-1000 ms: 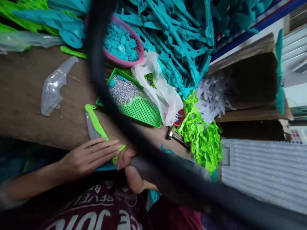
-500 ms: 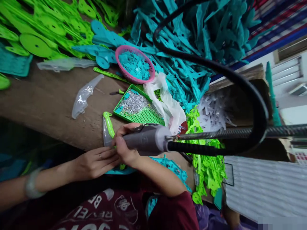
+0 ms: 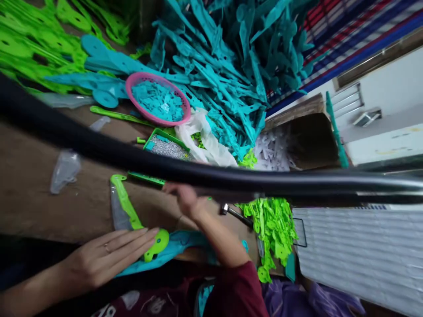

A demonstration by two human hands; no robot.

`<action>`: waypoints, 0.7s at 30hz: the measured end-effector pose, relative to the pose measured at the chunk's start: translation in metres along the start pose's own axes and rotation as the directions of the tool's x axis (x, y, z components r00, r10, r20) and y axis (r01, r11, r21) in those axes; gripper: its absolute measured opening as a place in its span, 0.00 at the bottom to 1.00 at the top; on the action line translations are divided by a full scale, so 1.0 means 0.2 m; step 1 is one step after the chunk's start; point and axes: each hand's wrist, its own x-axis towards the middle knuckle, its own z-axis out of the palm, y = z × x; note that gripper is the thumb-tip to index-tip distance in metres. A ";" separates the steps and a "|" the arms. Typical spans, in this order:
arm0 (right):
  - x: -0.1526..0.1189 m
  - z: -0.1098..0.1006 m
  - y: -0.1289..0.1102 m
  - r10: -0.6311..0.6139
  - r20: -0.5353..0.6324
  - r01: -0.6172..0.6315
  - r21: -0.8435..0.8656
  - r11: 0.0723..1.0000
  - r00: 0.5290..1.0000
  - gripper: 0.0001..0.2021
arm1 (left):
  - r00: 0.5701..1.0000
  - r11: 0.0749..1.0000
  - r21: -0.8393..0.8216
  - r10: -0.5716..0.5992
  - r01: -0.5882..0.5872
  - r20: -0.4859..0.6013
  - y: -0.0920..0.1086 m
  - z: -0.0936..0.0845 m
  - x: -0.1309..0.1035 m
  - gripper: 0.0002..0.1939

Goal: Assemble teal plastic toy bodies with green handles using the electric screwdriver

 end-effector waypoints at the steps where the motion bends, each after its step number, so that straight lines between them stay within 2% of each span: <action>1: 0.08 -0.03 0.01 -0.031 -0.099 0.036 0.047 0.998 0.995 0.16 | 1.000 1.000 0.007 0.007 -0.007 0.008 0.00 0.00 0.01 0.19; 3: 0.21 -0.05 0.06 -0.040 -0.276 0.091 0.176 0.980 0.960 0.12 | 1.000 1.000 0.006 0.012 -0.012 -0.003 -0.01 -0.01 0.01 0.19; 5: 0.26 -0.04 0.12 -0.002 -0.330 0.106 0.298 0.949 0.944 0.11 | 1.000 1.000 -0.004 -0.001 0.001 0.000 -0.01 -0.01 0.01 0.20; 8: 0.25 0.00 0.18 0.018 -0.288 0.099 0.384 0.918 0.957 0.14 | 1.000 1.000 -0.004 -0.008 0.008 0.024 -0.02 0.00 0.01 0.20; 15: 0.23 0.00 0.22 0.011 -0.235 0.074 0.354 0.932 0.972 0.20 | 0.997 1.000 -0.011 -0.008 0.009 0.079 -0.02 -0.03 0.03 0.21; 19: 0.24 0.01 0.27 0.010 -0.211 0.061 0.327 0.943 0.977 0.24 | 0.983 0.997 -0.070 -0.024 0.037 0.180 -0.03 -0.08 0.05 0.20; 21: 0.26 0.02 0.26 0.011 -0.218 0.060 0.316 0.947 0.976 0.24 | 0.970 0.995 -0.100 -0.006 0.031 0.245 -0.05 -0.09 0.06 0.20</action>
